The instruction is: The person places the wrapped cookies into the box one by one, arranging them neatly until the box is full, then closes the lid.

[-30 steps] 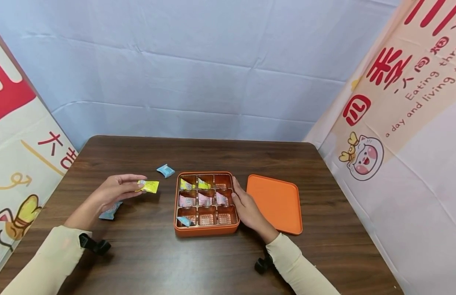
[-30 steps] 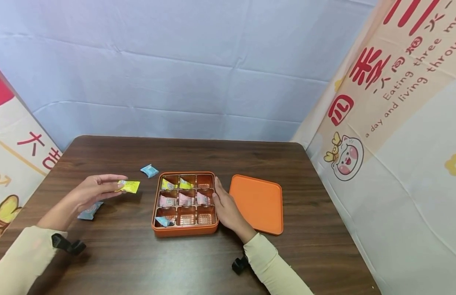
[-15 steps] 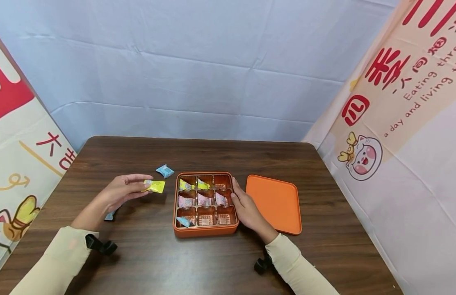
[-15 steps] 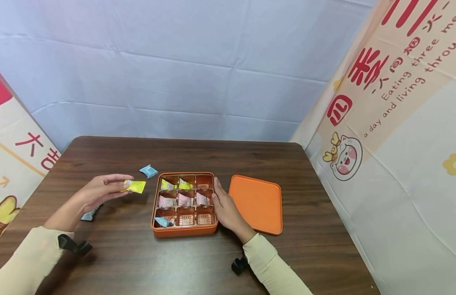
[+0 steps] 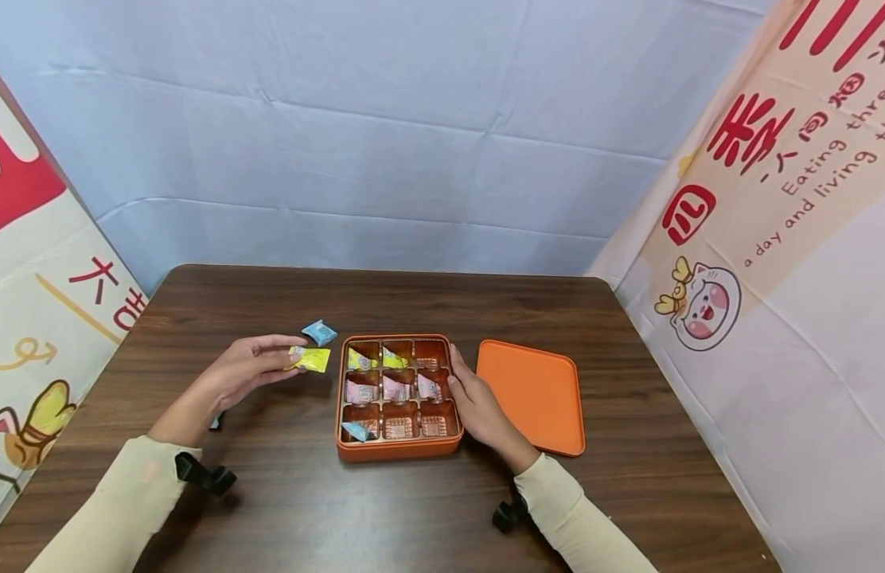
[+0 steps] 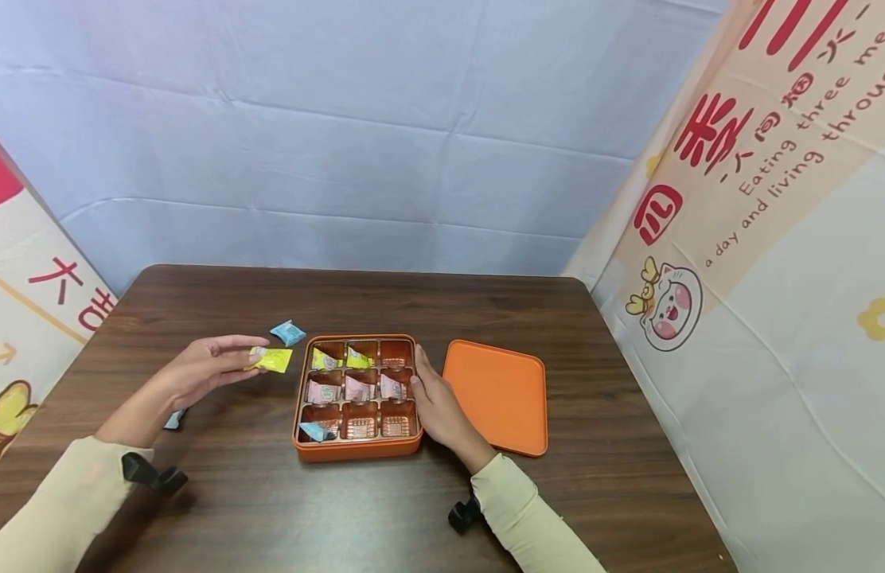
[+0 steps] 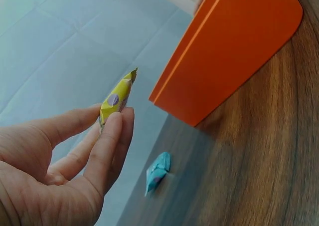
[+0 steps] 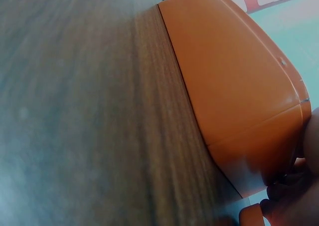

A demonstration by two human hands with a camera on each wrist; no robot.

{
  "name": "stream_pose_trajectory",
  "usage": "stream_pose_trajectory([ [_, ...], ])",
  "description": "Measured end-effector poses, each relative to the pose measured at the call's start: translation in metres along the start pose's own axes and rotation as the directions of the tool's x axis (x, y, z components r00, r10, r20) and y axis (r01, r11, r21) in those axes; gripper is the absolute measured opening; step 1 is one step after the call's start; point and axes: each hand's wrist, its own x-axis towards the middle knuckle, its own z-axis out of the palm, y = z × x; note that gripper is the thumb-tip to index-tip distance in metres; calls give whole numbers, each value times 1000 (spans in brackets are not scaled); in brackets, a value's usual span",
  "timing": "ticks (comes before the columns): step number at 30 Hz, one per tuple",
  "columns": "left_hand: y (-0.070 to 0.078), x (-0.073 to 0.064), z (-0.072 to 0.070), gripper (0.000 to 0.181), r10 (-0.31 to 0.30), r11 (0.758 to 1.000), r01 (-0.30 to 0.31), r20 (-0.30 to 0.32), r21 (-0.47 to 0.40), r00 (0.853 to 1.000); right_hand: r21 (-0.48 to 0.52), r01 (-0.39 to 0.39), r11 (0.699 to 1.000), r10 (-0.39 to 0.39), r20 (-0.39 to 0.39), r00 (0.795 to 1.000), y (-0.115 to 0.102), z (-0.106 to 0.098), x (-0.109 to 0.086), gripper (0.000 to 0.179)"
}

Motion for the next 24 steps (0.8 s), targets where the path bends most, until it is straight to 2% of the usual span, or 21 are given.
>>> stream_pose_trajectory([
  [5, 1, 3, 6, 56, 4, 1000, -4, -9, -6, 1000, 1, 8, 1000, -8, -3, 1000, -1, 0, 0, 55],
  [14, -7, 6, 16, 52, 2, 998, -3, -11, -55, 1000, 6, -5, 1000, 5, 14, 1000, -2, 3, -2, 55],
  [24, -2, 10, 23, 53, 5, 997, -5, -10, -74, 1000, 7, -4, 1000, 4, -3, 1000, 1, 2, 0, 54],
])
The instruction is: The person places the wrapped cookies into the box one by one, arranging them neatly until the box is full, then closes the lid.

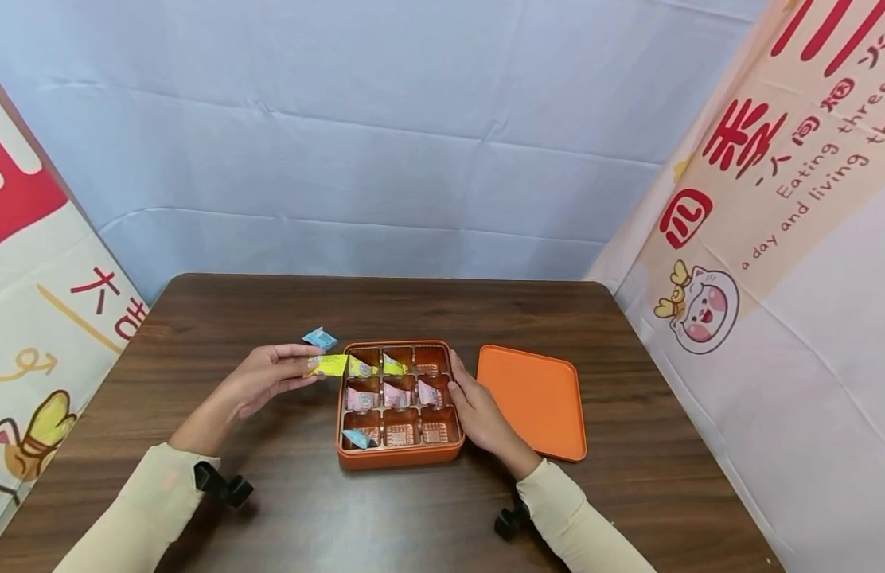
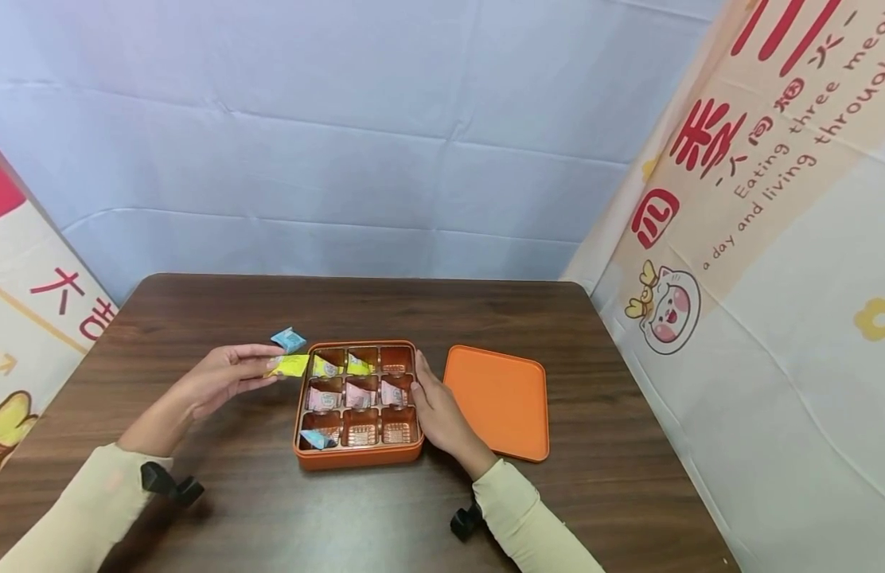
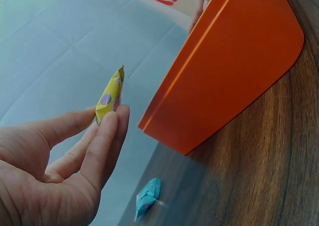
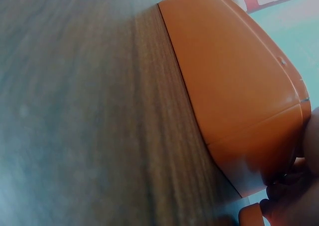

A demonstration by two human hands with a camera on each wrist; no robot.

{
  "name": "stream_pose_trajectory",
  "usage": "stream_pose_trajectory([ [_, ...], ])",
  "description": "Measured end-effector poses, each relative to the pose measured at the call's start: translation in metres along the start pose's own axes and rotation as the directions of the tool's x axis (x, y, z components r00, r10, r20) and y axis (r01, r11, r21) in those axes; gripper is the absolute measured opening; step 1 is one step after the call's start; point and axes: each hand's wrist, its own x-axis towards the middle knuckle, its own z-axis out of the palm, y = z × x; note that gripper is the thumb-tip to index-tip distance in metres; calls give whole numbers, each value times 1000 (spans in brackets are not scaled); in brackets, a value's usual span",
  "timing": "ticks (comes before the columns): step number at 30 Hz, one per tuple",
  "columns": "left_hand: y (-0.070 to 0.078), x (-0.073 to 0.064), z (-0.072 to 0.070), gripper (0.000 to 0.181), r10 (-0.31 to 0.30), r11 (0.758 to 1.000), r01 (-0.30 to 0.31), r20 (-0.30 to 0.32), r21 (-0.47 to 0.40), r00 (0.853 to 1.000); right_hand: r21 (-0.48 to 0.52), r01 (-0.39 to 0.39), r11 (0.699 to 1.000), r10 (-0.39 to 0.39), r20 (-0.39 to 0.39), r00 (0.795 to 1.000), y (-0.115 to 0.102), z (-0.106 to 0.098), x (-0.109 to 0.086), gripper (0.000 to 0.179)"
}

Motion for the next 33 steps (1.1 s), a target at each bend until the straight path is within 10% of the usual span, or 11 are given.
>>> stream_pose_trajectory([
  [33, 0, 23, 35, 42, 31, 999, -30, 33, -36, 999, -37, 5, 999, -5, -9, 1000, 2, 0, 0, 54],
])
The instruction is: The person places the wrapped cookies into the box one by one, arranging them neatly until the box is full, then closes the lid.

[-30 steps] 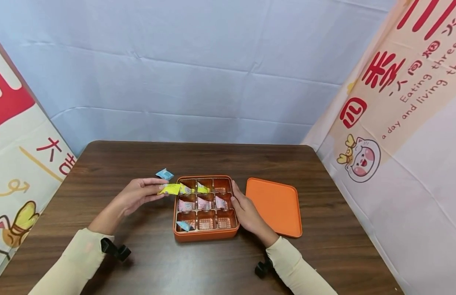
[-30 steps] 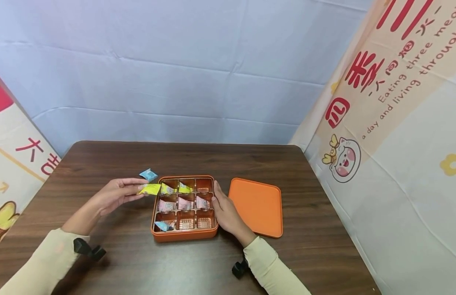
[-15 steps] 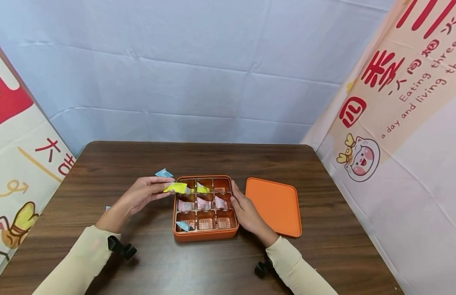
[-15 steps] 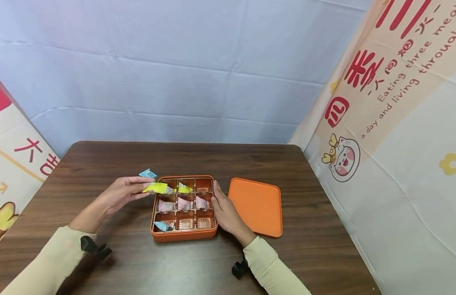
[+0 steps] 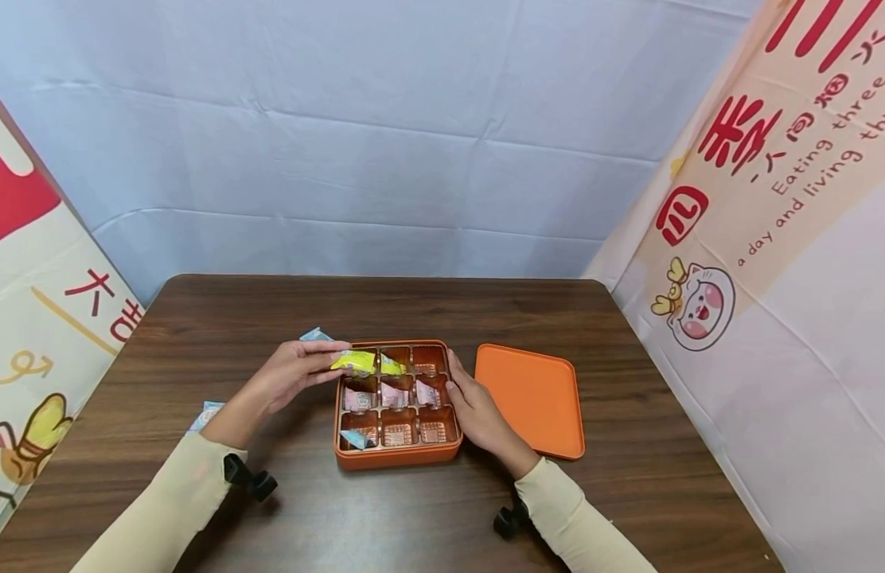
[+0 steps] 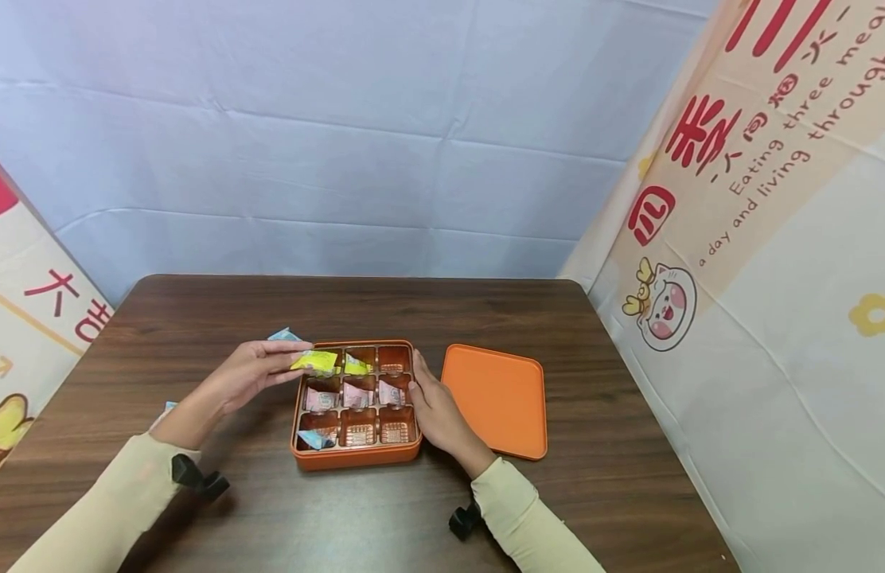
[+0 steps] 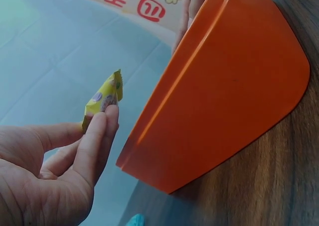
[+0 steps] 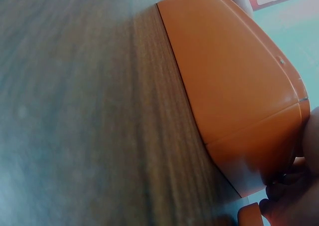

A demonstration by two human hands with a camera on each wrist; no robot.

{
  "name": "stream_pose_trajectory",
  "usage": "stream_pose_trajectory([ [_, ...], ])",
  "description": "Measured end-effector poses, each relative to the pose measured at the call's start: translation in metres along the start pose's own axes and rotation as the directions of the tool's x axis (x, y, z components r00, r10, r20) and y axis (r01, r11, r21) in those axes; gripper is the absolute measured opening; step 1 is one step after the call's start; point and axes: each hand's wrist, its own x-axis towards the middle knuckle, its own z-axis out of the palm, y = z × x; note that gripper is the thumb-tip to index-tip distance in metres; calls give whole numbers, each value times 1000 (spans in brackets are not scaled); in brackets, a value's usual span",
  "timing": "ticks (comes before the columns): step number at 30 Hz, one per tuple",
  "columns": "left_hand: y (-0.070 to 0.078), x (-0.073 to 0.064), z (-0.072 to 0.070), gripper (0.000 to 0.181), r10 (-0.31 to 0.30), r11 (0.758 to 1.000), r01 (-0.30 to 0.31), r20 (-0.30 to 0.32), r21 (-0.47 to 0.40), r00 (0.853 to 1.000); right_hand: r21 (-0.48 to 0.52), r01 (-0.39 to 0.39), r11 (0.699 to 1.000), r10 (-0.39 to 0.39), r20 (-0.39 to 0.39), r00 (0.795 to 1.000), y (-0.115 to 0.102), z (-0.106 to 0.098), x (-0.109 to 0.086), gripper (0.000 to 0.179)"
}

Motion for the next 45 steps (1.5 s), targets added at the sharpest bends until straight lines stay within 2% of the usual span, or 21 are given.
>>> stream_pose_trajectory([
  [10, 4, 8, 8, 44, -2, 998, 1, 17, 57, 1000, 9, 0, 1000, 0, -2, 1000, -1, 0, 0, 54],
  [26, 2, 23, 15, 46, -2, 1000, 2, 62, 7, 998, 18, -7, 1000, 8, -3, 1000, -2, 0, 0, 54],
  [36, 3, 27, 22, 45, -14, 1000, 14, 70, 4, 997, 17, -8, 1000, 7, 3, 1000, -3, -1, 0, 54],
  [45, 6, 32, 26, 46, -2, 1000, 2, 95, -1, 995, 24, -9, 1000, 9, 11, 1000, -3, -2, 0, 55],
])
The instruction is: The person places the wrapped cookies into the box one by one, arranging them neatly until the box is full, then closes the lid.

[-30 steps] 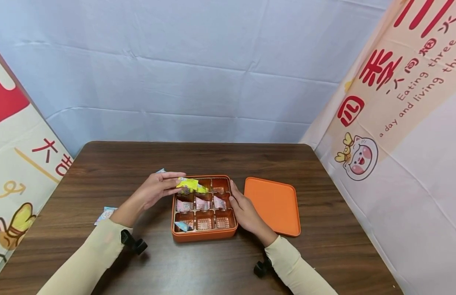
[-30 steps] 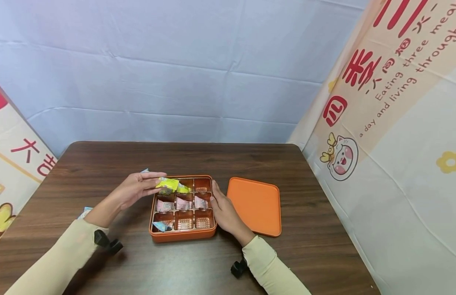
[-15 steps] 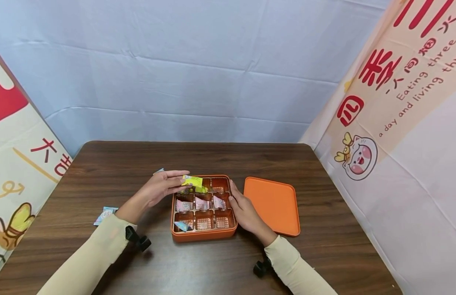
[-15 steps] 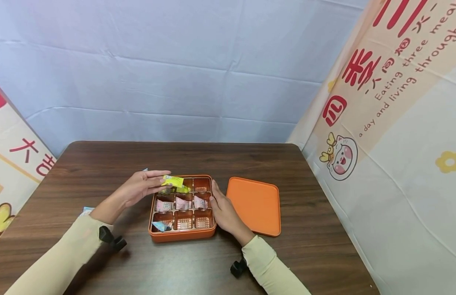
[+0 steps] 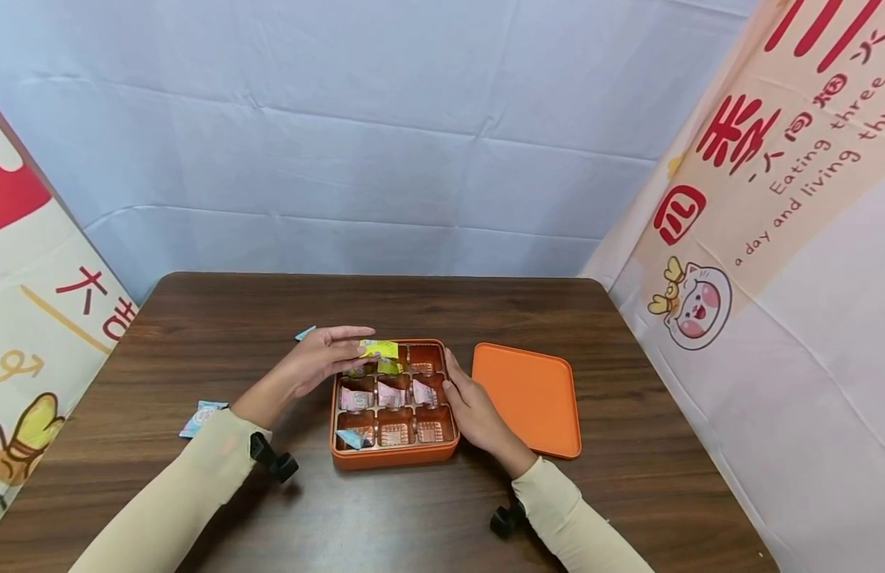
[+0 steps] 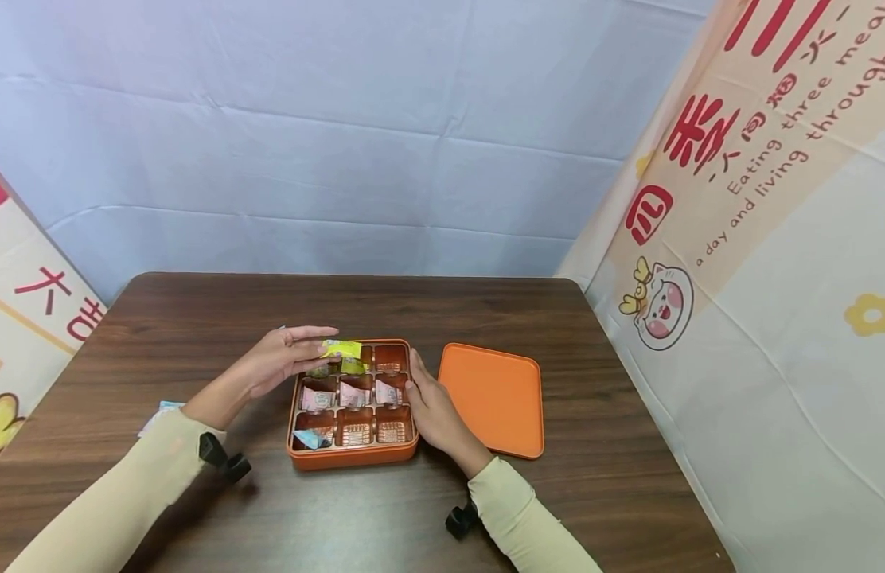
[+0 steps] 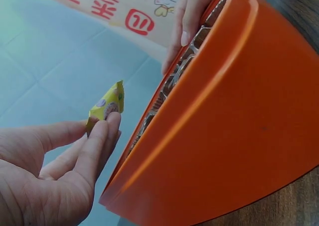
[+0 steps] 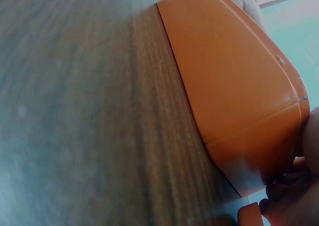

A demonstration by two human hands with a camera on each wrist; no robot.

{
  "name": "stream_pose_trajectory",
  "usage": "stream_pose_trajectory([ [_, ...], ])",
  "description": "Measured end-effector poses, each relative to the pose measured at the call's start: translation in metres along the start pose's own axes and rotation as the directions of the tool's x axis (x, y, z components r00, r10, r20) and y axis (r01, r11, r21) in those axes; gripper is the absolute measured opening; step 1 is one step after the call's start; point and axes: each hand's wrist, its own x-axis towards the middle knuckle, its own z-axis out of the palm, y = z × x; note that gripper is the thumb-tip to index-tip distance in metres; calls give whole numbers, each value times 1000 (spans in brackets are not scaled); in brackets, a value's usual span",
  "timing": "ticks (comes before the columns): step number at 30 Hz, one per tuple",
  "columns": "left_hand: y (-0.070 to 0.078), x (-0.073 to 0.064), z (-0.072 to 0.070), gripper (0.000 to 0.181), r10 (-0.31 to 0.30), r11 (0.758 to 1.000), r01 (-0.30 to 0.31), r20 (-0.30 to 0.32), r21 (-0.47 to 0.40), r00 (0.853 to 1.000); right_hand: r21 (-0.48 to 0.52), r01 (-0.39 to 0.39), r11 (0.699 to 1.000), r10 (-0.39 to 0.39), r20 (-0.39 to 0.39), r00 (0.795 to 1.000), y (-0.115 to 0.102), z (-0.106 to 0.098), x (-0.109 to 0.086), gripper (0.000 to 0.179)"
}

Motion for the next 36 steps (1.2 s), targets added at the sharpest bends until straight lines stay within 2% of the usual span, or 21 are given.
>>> stream_pose_trajectory([
  [17, 3, 16, 7, 44, -35, 998, 33, 34, 53, 999, -7, -3, 1000, 3, -7, 1000, 2, 1, 4, 55],
  [26, 3, 24, 12, 42, -45, 977, 34, 47, 211, 998, -10, 6, 1000, -7, -16, 1000, -1, 3, 5, 56],
  [36, 9, 30, 16, 42, -58, 963, 39, 61, 268, 996, -30, 15, 999, -16, -14, 1000, 0, 5, 9, 56],
])
